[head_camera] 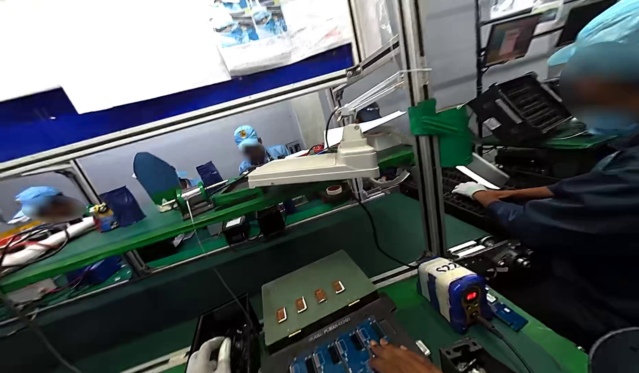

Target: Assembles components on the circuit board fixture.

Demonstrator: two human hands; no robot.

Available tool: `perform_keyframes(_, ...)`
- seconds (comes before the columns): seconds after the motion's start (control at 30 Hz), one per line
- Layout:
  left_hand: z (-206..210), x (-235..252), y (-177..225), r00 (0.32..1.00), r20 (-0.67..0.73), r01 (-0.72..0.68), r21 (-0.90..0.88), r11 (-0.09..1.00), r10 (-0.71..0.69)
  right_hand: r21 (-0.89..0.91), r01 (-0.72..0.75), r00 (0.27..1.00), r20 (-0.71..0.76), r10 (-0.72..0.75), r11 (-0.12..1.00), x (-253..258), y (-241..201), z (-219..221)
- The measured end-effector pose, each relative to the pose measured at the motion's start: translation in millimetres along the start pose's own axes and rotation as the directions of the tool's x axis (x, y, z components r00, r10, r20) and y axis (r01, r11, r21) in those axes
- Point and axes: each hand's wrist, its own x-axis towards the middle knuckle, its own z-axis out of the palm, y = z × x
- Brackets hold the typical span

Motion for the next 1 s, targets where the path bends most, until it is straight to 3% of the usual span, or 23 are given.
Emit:
perform_keyframes(0.13,-11.2,-18.5,30.5,0.998,0.045,0.061,-0.325,0.944,-0.049,0.022,-0.006,1.000,0.022,0.006,1.000,0.5,1.8,-0.3)
perform_keyframes(0.23,-27.9,-36.2,74.0,0.974,0.200,0.011,-0.498,0.867,0.103,0.009,-0.011,1.000,0.020,0.011,1.000,0.4,0.7,-3.0)
perform_keyframes(0.33,-28.1,-52.5,106.6,0.856,0.398,-0.026,-0.602,0.798,0.329,0.008,-0.017,1.000,0.022,0.017,1.000,-0.4,1.8,-3.2)
perform_keyframes(0.43,-10.6,-61.1,127.0,0.707,0.507,-0.073,-0.641,0.764,0.493,0.013,-0.020,0.999,0.025,0.020,1.000,0.5,1.1,-4.7)
perform_keyframes(0.57,7.2,-63.2,138.4,0.534,0.605,-0.212,-0.582,0.785,0.591,0.007,-0.016,1.000,0.012,0.015,1.000,0.1,1.3,-4.5)
perform_keyframes(0.67,-2.3,-68.1,151.9,0.468,0.635,-0.211,-0.595,0.775,0.615,0.009,-0.008,1.000,-0.008,0.008,1.000,1.0,0.9,-5.4)
perform_keyframes(0.8,9.6,-64.3,126.5,0.472,0.555,-0.197,-0.691,0.696,0.685,0.006,-0.013,1.000,-0.003,0.013,1.000,1.3,2.8,-2.8)
perform_keyframes(1.0,-5.2,-65.8,122.9,0.649,0.459,-0.096,-0.741,0.664,0.607,0.023,-0.021,1.000,-0.017,0.022,1.000,3.4,0.9,-4.1)
